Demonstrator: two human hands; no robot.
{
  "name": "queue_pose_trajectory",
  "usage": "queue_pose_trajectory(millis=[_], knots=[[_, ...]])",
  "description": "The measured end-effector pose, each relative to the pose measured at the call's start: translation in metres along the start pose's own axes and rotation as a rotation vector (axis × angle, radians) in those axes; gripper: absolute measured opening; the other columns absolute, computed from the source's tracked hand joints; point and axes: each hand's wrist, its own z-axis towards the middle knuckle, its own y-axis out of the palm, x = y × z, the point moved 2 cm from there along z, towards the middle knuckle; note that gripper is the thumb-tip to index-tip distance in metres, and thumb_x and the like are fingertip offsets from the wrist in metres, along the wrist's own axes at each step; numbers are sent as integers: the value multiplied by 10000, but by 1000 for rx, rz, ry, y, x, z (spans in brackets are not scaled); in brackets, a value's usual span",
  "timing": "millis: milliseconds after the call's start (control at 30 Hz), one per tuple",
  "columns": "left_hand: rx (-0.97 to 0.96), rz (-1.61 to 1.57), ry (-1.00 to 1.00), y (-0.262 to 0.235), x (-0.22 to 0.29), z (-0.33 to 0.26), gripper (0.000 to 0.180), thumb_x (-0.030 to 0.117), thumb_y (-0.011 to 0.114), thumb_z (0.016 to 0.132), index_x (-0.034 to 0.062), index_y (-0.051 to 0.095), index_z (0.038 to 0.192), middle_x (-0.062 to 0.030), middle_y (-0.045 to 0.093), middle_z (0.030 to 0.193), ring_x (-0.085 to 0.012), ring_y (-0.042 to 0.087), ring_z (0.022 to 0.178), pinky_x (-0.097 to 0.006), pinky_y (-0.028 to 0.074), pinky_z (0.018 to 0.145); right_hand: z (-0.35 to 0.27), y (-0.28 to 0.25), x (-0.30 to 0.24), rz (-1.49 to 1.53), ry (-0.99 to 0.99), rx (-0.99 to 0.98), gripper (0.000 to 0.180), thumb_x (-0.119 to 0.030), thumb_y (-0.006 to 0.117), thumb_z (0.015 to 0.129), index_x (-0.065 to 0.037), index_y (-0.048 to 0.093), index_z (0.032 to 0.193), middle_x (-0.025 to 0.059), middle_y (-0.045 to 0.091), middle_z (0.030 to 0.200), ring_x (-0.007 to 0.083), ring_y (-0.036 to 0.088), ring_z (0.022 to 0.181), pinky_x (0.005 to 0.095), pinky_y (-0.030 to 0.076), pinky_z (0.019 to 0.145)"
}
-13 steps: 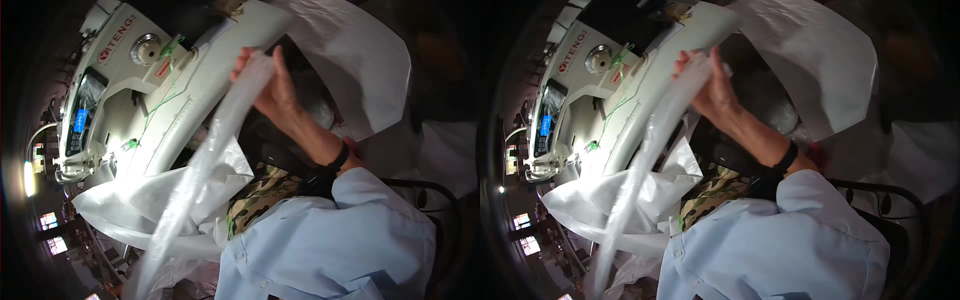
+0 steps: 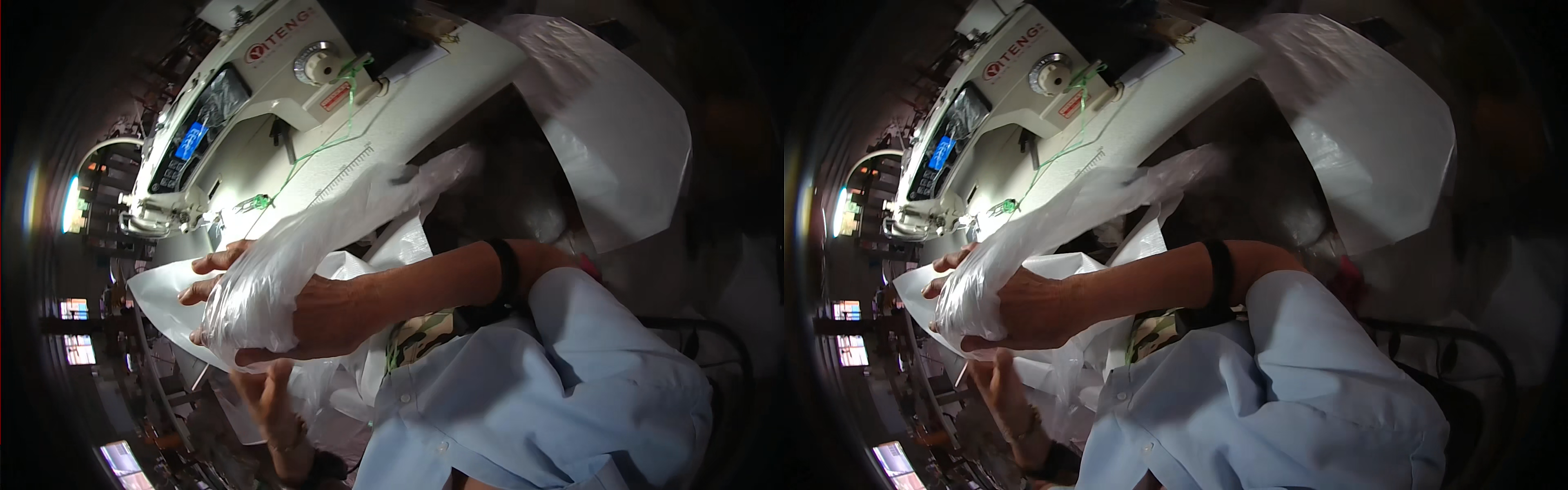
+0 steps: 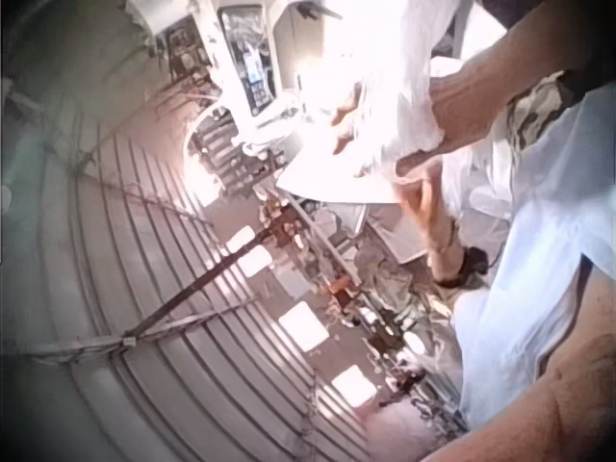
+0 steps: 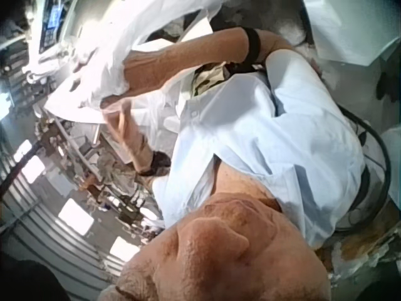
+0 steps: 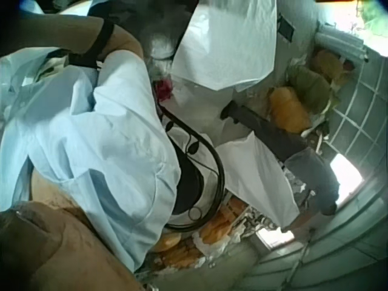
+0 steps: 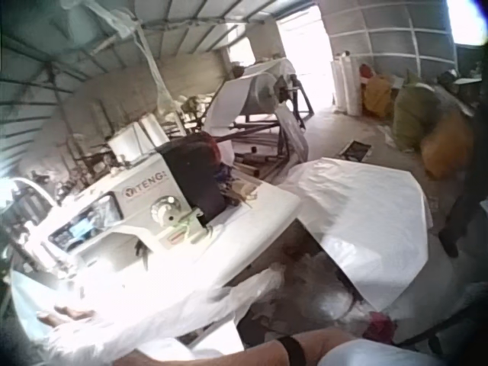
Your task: The person is sewing large white plastic sheets using an industrial sewing machine.
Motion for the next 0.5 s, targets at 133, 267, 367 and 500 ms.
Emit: queue_pose_trajectory(millis=[133,267,367,500], knots=[[120,-223,270,-14,-11,3,310,37,643,897,48,503,1174,-74,577,815,-127,481,521,-266,380,419,3,-26,15,1080,519,-44,864,-435,627,915,-95,139,1542,129,240,1583,287,300,1426,486,273,1151],[404,71,80,-139,-32,27,108,113,638,930,32,579,969,37,436,628,-42,356,480,-222,234,409,-27,-83,56,1431,639,557,673,-479,479,990,-227,188,1542,154,459,1434,286,450,1324,449,401,1079],[767,254,-68,-323,-91,-11,195,216,657,938,24,624,928,64,356,569,-35,304,449,-238,183,390,-54,-106,93,1553,698,814,508,-449,496,997,-37,506,1294,101,603,1132,219,570,1105,427,462,1011],[1006,914,-438,-447,-112,-100,318,233,658,888,43,637,1143,-123,541,924,-236,522,821,-373,402,701,-91,-123,133,1573,714,782,336,-297,485,1021,-75,564,1260,32,669,1074,171,645,1000,398,498,971]])
